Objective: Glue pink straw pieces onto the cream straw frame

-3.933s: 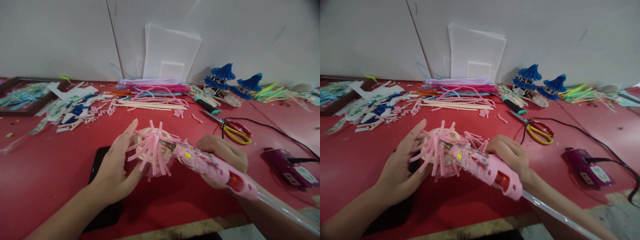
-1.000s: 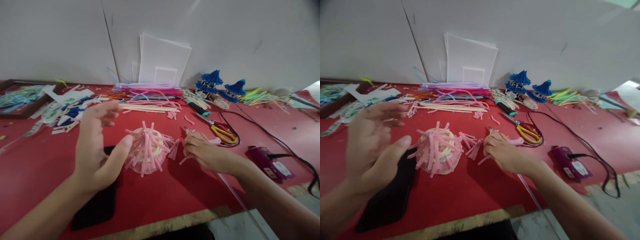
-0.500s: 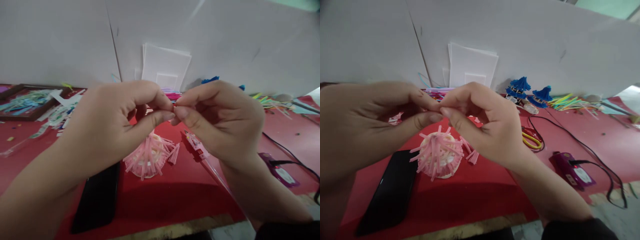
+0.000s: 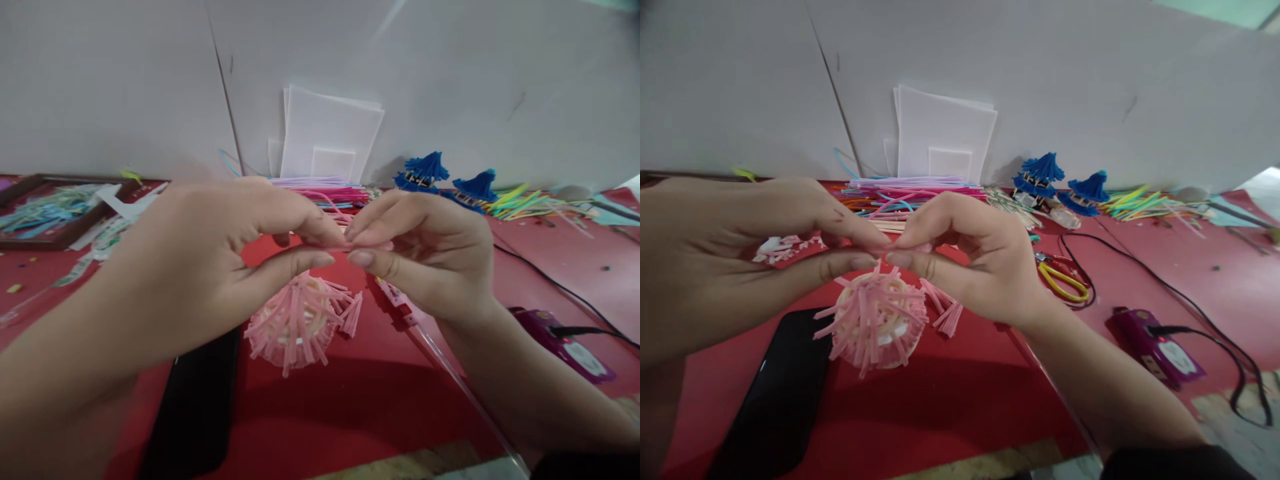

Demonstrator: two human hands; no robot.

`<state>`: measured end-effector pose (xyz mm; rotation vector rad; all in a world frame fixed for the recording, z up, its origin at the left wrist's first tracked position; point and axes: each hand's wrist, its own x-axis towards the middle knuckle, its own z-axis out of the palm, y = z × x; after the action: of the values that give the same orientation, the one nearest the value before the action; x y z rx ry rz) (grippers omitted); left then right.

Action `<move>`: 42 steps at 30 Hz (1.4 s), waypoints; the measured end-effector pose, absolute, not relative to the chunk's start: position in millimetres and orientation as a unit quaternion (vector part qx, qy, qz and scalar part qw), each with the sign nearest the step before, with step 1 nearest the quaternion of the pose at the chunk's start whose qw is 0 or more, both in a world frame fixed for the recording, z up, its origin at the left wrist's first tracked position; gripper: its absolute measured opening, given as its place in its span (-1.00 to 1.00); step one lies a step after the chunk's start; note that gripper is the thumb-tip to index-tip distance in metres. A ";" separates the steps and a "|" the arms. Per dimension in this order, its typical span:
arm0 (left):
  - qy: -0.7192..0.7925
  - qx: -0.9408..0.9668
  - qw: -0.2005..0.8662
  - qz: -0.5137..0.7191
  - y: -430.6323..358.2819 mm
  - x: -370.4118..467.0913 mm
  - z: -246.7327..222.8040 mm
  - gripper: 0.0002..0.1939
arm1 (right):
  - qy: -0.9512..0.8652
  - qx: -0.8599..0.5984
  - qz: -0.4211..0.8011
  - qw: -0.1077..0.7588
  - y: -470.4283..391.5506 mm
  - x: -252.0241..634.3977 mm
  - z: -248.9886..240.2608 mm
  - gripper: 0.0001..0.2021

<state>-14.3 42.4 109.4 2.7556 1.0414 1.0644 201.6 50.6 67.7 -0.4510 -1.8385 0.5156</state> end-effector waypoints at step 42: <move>0.238 0.934 -0.047 0.263 47.9 -23.5 115.5 -0.75 | -0.881 -0.156 0.130 0.428 54.2 218.6 87.6 -0.91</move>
<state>-23.5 47.9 115.5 3.0250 0.7705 0.8534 218.6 54.2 87.6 -0.3886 -2.2002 0.3259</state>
